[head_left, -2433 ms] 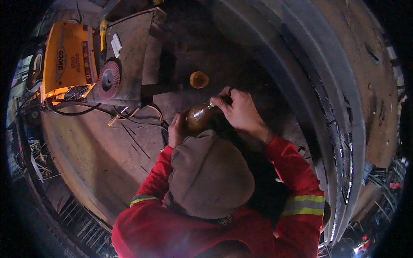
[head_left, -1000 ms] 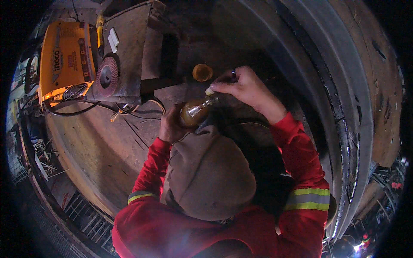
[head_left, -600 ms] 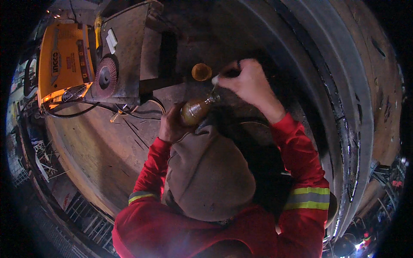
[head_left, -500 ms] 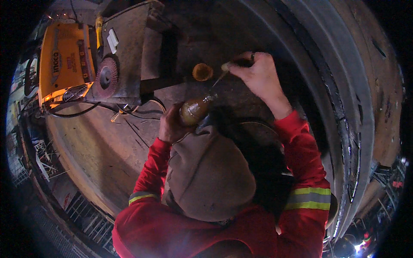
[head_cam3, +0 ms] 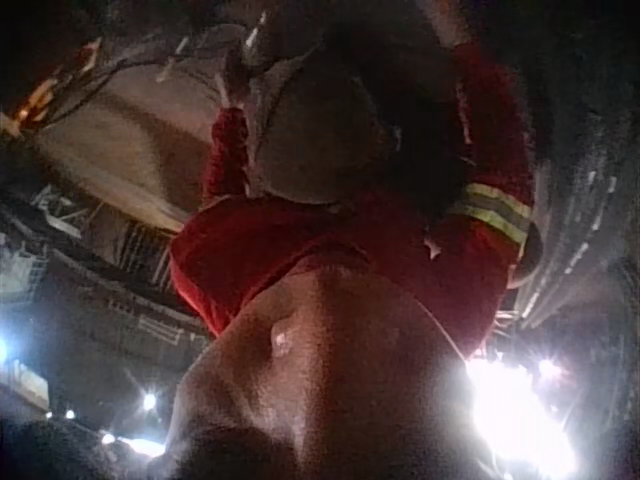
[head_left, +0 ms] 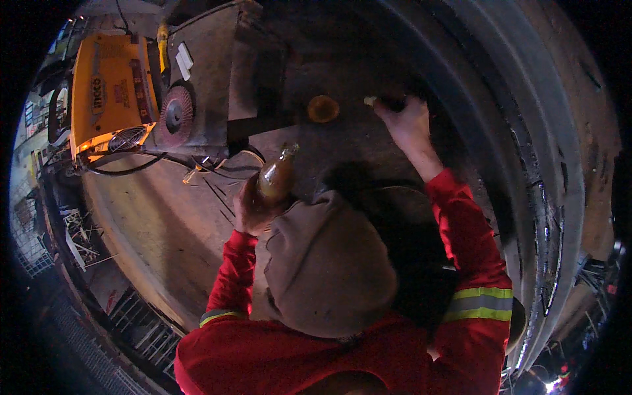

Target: The person uses a utility knife to trim a metal sheet and then fits it into a long black metal frame. They align the sheet along the frame's length and secure it by hand. Finally, they apply a liquid from a bottle onto the frame's surface.

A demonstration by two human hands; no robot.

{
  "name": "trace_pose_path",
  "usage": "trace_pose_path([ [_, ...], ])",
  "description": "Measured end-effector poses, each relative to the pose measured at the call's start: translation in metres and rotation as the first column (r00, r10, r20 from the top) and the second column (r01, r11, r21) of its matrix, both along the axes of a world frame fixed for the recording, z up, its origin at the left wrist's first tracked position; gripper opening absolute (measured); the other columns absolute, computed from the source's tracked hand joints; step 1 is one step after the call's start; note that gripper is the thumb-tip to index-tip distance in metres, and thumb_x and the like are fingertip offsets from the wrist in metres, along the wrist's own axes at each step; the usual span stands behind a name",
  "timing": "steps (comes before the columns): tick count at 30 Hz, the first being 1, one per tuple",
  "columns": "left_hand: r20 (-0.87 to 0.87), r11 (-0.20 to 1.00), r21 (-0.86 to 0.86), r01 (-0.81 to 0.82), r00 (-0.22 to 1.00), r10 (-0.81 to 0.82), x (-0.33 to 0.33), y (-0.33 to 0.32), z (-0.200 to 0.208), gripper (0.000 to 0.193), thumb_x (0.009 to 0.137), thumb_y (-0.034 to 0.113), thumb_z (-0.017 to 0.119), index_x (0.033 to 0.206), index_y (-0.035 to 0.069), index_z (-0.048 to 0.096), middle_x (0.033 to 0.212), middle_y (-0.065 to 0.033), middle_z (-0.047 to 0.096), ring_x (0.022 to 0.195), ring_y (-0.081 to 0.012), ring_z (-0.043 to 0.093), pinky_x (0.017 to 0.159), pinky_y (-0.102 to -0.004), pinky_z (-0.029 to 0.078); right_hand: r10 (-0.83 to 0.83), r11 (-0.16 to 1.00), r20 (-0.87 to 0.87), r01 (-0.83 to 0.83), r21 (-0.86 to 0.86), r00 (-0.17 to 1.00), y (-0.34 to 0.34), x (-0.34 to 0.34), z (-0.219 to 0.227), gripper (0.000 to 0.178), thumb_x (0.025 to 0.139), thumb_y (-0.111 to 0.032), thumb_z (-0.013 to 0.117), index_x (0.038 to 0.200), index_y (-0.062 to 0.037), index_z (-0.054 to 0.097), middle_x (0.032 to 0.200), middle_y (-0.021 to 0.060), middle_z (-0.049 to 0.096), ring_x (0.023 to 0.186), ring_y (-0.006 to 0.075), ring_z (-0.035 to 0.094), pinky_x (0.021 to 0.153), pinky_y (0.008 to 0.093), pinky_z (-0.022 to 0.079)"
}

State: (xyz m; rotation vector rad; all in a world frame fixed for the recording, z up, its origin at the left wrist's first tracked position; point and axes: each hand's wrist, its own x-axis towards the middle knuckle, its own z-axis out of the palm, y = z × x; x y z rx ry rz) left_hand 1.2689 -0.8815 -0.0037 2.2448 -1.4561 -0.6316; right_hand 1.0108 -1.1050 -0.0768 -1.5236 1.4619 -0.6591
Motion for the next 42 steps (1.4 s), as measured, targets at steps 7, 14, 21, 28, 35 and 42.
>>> trace_pose_path([
  [7, 0.066, 0.998, 0.055, 0.041, 0.997, -0.045, -0.008, -0.025, 0.001, 0.071, 0.060, 0.031, 0.086, 0.118, 0.008, 0.052, 0.094, -0.0167, 0.067, 0.081, -0.0345, 0.068, 0.066, -0.0405, 0.054, -0.068, 0.992, -0.028, 0.071, 0.105, 0.997, 0.017, -0.006, -0.024, 0.032, 0.075, -0.027, 0.076, 0.095, -0.0014, 0.072, 0.095, 0.0157, 0.072, 0.090, 0.0264, 0.069, 0.081, 0.0362, 0.051],
  [14, 0.245, 0.988, 0.030, 0.149, 0.958, -0.151, -0.015, -0.051, 0.011, 0.068, 0.061, 0.029, 0.083, 0.119, 0.010, 0.052, 0.096, -0.0173, 0.066, 0.084, -0.0370, 0.066, 0.067, -0.0436, 0.053, 0.010, 0.971, 0.060, -0.024, 0.239, 0.998, 0.021, -0.020, -0.055, 0.053, 0.072, -0.040, 0.077, 0.102, 0.0031, 0.067, 0.106, 0.0194, 0.069, 0.099, 0.0315, 0.066, 0.084, 0.0406, 0.050],
  [21, 0.333, 0.983, 0.106, 0.152, 0.926, -0.179, -0.021, -0.065, 0.025, 0.069, 0.062, 0.033, 0.082, 0.120, 0.008, 0.054, 0.092, -0.0176, 0.067, 0.080, -0.0371, 0.066, 0.068, -0.0444, 0.052, -0.060, 0.955, 0.033, 0.048, 0.292, 0.998, 0.024, -0.011, -0.076, 0.052, 0.073, -0.038, 0.075, 0.106, 0.0013, 0.066, 0.111, 0.0215, 0.065, 0.104, 0.0339, 0.063, 0.088, 0.0410, 0.050],
  [28, 0.319, 0.977, 0.186, 0.109, 0.933, -0.165, -0.024, -0.074, 0.028, 0.070, 0.060, 0.036, 0.081, 0.118, 0.007, 0.056, 0.098, -0.0194, 0.068, 0.087, -0.0377, 0.067, 0.074, -0.0459, 0.053, -0.051, 0.979, -0.074, 0.064, 0.193, 0.996, 0.024, -0.015, -0.088, 0.052, 0.075, -0.039, 0.074, 0.105, 0.0021, 0.065, 0.105, 0.0215, 0.067, 0.101, 0.0340, 0.064, 0.088, 0.0410, 0.050],
  [35, 0.347, 0.977, 0.198, 0.073, 0.927, -0.140, -0.037, -0.088, 0.036, 0.076, 0.059, 0.034, 0.082, 0.124, 0.007, 0.053, 0.099, -0.0193, 0.068, 0.088, -0.0386, 0.066, 0.076, -0.0461, 0.052, -0.084, 0.976, -0.103, 0.102, 0.190, 0.991, 0.018, -0.017, -0.121, 0.035, 0.076, -0.034, 0.072, 0.096, -0.0047, 0.072, 0.101, 0.0176, 0.069, 0.098, 0.0283, 0.066, 0.086, 0.0385, 0.050],
  [42, 0.327, 0.993, 0.085, 0.087, 0.939, -0.111, -0.036, -0.083, 0.029, 0.074, 0.061, 0.037, 0.083, 0.118, 0.004, 0.048, 0.093, -0.0235, 0.067, 0.083, -0.0416, 0.066, 0.073, -0.0477, 0.052, -0.086, 0.950, -0.038, 0.094, 0.299, 0.996, 0.017, -0.015, -0.118, 0.062, 0.072, -0.041, 0.075, 0.114, 0.0022, 0.060, 0.116, 0.0246, 0.060, 0.109, 0.0354, 0.060, 0.093, 0.0417, 0.049],
])
